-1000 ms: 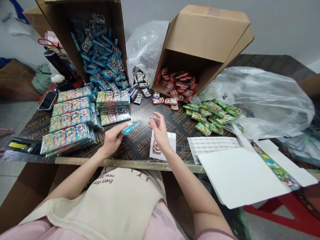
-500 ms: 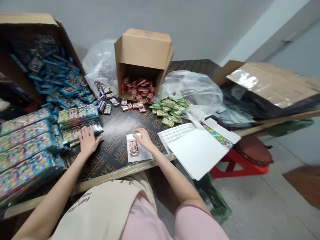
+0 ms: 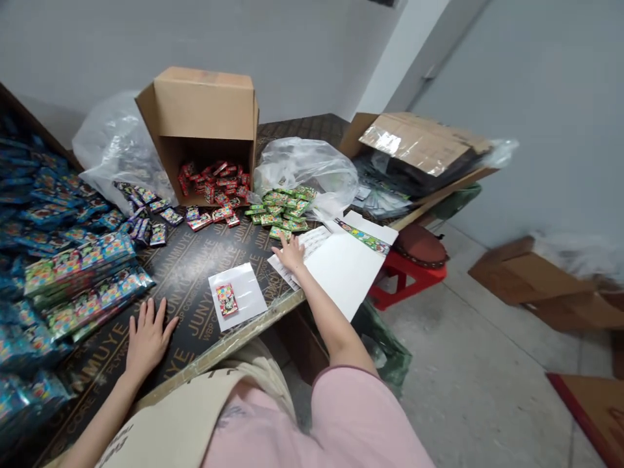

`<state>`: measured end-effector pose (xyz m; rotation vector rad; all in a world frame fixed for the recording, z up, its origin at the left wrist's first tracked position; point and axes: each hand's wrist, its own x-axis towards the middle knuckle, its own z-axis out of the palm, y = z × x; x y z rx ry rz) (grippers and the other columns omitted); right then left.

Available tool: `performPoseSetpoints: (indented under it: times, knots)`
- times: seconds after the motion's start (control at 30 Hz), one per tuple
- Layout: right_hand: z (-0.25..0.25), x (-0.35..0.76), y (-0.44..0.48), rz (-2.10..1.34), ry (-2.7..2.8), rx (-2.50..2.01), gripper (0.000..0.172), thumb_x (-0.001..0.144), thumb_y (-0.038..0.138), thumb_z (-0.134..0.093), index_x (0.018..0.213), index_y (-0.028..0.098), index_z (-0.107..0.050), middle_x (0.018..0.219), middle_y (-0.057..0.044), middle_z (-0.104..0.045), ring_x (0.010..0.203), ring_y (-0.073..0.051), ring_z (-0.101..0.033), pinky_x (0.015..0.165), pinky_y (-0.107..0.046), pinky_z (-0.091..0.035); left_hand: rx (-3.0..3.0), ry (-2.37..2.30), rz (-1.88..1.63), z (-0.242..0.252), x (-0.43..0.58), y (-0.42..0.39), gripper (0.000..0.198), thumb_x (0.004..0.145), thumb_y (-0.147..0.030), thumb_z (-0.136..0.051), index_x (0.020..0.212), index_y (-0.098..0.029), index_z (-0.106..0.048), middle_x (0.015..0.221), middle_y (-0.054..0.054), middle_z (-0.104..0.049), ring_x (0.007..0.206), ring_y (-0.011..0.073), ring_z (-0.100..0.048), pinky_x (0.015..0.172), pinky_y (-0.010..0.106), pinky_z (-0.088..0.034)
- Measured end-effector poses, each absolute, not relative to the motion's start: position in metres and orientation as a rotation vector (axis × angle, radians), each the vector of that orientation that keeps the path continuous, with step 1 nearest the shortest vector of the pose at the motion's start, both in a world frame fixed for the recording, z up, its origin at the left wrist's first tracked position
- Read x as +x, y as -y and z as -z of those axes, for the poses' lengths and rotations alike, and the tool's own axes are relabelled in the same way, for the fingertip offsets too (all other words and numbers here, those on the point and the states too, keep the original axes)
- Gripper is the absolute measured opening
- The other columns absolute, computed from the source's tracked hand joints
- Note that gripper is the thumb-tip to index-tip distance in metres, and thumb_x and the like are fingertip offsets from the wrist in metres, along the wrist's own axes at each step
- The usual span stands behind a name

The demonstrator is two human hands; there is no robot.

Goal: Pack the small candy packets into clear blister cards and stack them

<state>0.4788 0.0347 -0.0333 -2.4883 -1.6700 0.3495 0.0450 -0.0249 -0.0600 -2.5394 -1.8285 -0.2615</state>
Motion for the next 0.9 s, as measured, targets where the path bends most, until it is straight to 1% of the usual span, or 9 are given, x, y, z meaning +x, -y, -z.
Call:
performPoseSetpoints:
  times: [0.1,0.17,0.33,0.47,0.6,0.67,0.73,0.8,0.9]
  knots:
    - [0.034,0.471,-0.034,-0.407,1.791,-2.397,0.06,0.094,0.054,-0.034,0.149,0.031,-0.021,0.155,-0.016,-0.023,0.142,-0.033,-0.021,0.107,-0.059,-0.019,-2.535,1.811,0.271,0.06,0.044,0.023,0.065,0.094,-0.049,-0.023,0.144,-0.009,-0.034,0.15,0.025,-0.028,0.142,0.0376,-0.02,0.109,0.06,-0.024]
    - [0.037,0.466,-0.033,-0.41,1.829,-2.361,0.06,0.094,0.054,-0.036,0.149,0.033,-0.02,0.156,-0.013,-0.022,0.143,-0.03,-0.019,0.109,-0.056,-0.017,-2.534,1.804,0.277,0.06,0.045,0.024,0.064,0.094,-0.048,-0.024,0.144,-0.009,-0.034,0.15,0.024,-0.029,0.142,0.0365,-0.02,0.109,0.06,-0.024]
    - [0.045,0.455,-0.031,-0.308,1.733,-2.423,0.063,0.095,0.049,-0.036,0.151,0.029,-0.013,0.156,-0.017,-0.017,0.144,-0.033,-0.013,0.109,-0.058,-0.012,-2.514,1.823,0.281,0.061,0.046,0.025,0.063,0.094,-0.047,-0.024,0.143,-0.009,-0.035,0.15,0.024,-0.03,0.142,0.0351,-0.02,0.11,0.058,-0.023]
    - [0.04,0.467,-0.033,-0.288,1.479,-2.367,0.058,0.094,0.048,-0.036,0.147,0.025,-0.027,0.155,-0.018,-0.019,0.143,-0.034,-0.018,0.107,-0.056,-0.022,-2.51,1.848,0.287,0.064,0.045,0.025,0.062,0.095,-0.048,-0.024,0.143,-0.01,-0.035,0.15,0.022,-0.03,0.142,0.0341,-0.02,0.11,0.057,-0.022]
    - [0.025,0.522,-0.031,0.006,1.109,-2.162,0.053,0.092,0.045,-0.039,0.141,0.022,-0.038,0.154,-0.016,-0.021,0.141,-0.029,-0.023,0.107,-0.052,-0.027,-2.521,1.883,0.239,0.068,0.052,0.008,0.061,0.095,-0.048,-0.025,0.143,-0.012,-0.037,0.15,0.024,-0.03,0.141,0.0359,-0.022,0.107,0.061,-0.024]
    - [0.019,0.565,-0.028,0.068,0.854,-2.091,0.053,0.089,0.042,-0.047,0.137,0.021,-0.041,0.152,-0.016,-0.026,0.14,-0.029,-0.023,0.108,-0.052,-0.026,-2.609,1.801,0.221,0.069,0.064,-0.01,0.06,0.096,-0.047,-0.025,0.143,-0.011,-0.037,0.15,0.024,-0.03,0.141,0.0357,-0.023,0.107,0.06,-0.025]
    - [0.014,0.614,-0.027,0.072,0.604,-2.023,0.052,0.084,0.037,-0.053,0.133,0.02,-0.045,0.147,-0.015,-0.036,0.138,-0.027,-0.027,0.109,-0.05,-0.026,-2.706,1.701,0.225,0.069,0.08,-0.033,0.058,0.096,-0.044,-0.023,0.142,-0.011,-0.038,0.149,0.022,-0.031,0.141,0.0341,-0.023,0.108,0.058,-0.025]
    - [0.01,0.663,-0.028,0.079,0.424,-1.971,0.05,0.08,0.03,-0.057,0.128,0.018,-0.047,0.139,-0.015,-0.045,0.133,-0.025,-0.034,0.109,-0.045,-0.027,-2.755,1.657,0.239,0.068,0.099,-0.055,0.056,0.097,-0.041,-0.022,0.141,-0.011,-0.04,0.149,0.021,-0.034,0.141,0.0327,-0.024,0.109,0.056,-0.025]
    - [0.004,0.73,-0.034,0.101,0.272,-1.936,0.048,0.079,0.026,-0.057,0.124,0.015,-0.046,0.13,-0.014,-0.051,0.122,-0.022,-0.045,0.106,-0.04,-0.032,-2.734,1.666,0.257,0.065,0.125,-0.078,0.056,0.097,-0.04,-0.021,0.14,-0.01,-0.041,0.148,0.021,-0.035,0.142,0.0323,-0.024,0.109,0.056,-0.025]
